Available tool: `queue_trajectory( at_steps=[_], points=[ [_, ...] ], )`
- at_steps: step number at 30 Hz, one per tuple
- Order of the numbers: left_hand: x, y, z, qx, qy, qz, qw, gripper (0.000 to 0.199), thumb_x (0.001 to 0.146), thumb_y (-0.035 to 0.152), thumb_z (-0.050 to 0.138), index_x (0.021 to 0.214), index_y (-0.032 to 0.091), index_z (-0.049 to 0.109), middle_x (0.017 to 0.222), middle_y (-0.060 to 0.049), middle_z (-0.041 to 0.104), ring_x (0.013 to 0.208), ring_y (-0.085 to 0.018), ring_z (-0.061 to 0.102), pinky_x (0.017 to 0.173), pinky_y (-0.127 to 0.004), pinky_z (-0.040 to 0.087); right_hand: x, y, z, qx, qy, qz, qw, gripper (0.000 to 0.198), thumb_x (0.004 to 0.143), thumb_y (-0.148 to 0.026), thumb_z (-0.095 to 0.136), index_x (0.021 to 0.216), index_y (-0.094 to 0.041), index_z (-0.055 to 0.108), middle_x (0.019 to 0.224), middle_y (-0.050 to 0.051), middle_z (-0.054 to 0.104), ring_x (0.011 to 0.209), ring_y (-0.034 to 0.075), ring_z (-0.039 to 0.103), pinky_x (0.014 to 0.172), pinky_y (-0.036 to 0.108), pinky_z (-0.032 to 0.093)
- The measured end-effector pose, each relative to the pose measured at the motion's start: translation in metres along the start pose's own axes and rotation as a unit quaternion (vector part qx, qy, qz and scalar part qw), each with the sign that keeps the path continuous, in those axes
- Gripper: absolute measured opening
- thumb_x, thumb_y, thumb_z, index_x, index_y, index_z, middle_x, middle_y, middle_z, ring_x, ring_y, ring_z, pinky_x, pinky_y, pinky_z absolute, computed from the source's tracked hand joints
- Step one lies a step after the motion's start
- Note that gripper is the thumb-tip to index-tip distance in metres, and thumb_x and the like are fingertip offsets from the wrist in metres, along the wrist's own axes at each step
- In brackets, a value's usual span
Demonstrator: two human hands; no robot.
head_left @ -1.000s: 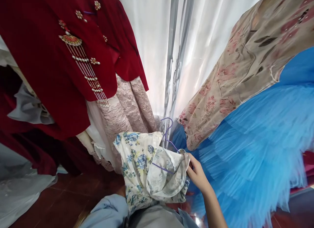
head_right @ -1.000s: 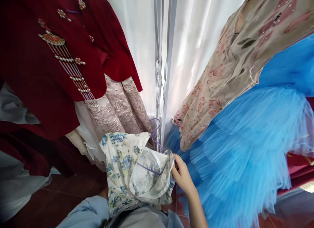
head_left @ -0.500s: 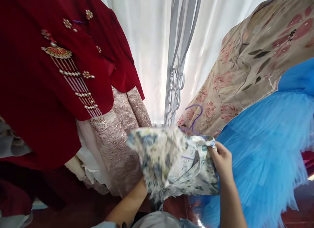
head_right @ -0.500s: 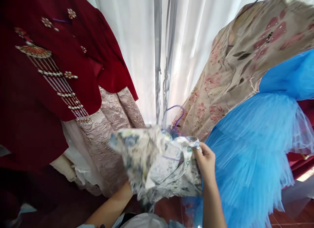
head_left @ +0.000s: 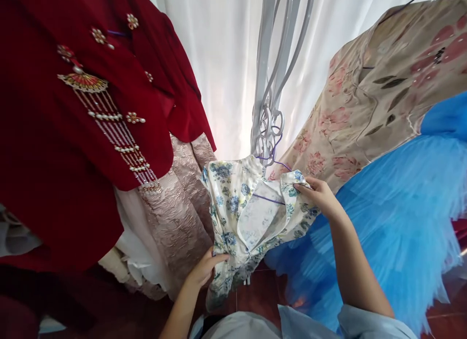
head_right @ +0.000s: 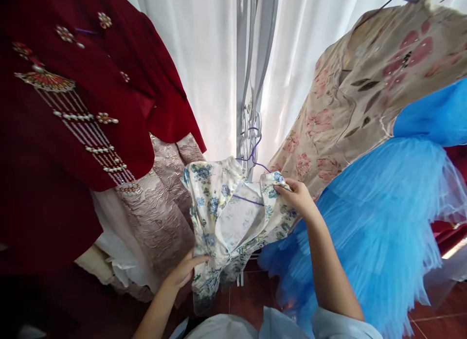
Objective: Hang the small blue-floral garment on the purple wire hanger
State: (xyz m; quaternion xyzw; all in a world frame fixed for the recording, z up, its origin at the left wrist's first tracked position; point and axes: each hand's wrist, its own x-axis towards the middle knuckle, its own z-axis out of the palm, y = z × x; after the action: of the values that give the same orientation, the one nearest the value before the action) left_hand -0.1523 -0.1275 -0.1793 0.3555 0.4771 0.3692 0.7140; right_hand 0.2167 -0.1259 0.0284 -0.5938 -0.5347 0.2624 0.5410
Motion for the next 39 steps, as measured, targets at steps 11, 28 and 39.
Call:
queue_trajectory(
  at_steps=[11,28,39],
  points=[
    [0.002,-0.063,0.051,0.053,0.23,0.082,0.968,0.017,0.069,0.032,0.062,0.079,0.021,0.068,0.086,-0.008,0.075,0.109,-0.033,0.068,0.094,-0.039,0.053,-0.112,0.08,0.063,0.017,0.292,-0.09,0.952,0.039,0.093,-0.056,0.054,0.076,-0.022,0.059,0.076,0.004,0.059,0.075,0.021,0.056,0.072,0.034,0.047],
    [-0.05,-0.083,0.12,0.153,0.139,0.236,0.95,0.035,0.076,0.037,0.074,0.107,0.022,0.076,0.12,-0.009,0.075,0.125,-0.033,0.062,0.113,-0.042,0.044,-0.175,0.125,0.107,0.176,-0.248,0.206,0.93,0.047,0.079,-0.062,0.066,0.064,-0.018,0.064,0.051,0.0,0.058,0.039,0.009,0.038,0.043,0.025,0.024],
    [-0.032,-0.095,0.12,0.203,0.118,0.232,0.944,0.038,0.07,0.038,0.076,0.103,0.017,0.074,0.112,-0.014,0.077,0.114,-0.035,0.069,0.109,-0.048,0.048,-0.061,0.023,0.092,0.356,-0.031,0.131,0.925,0.035,0.068,-0.048,0.078,0.067,-0.014,0.071,0.054,0.001,0.065,0.036,0.004,0.031,0.035,0.022,0.016]
  ],
)
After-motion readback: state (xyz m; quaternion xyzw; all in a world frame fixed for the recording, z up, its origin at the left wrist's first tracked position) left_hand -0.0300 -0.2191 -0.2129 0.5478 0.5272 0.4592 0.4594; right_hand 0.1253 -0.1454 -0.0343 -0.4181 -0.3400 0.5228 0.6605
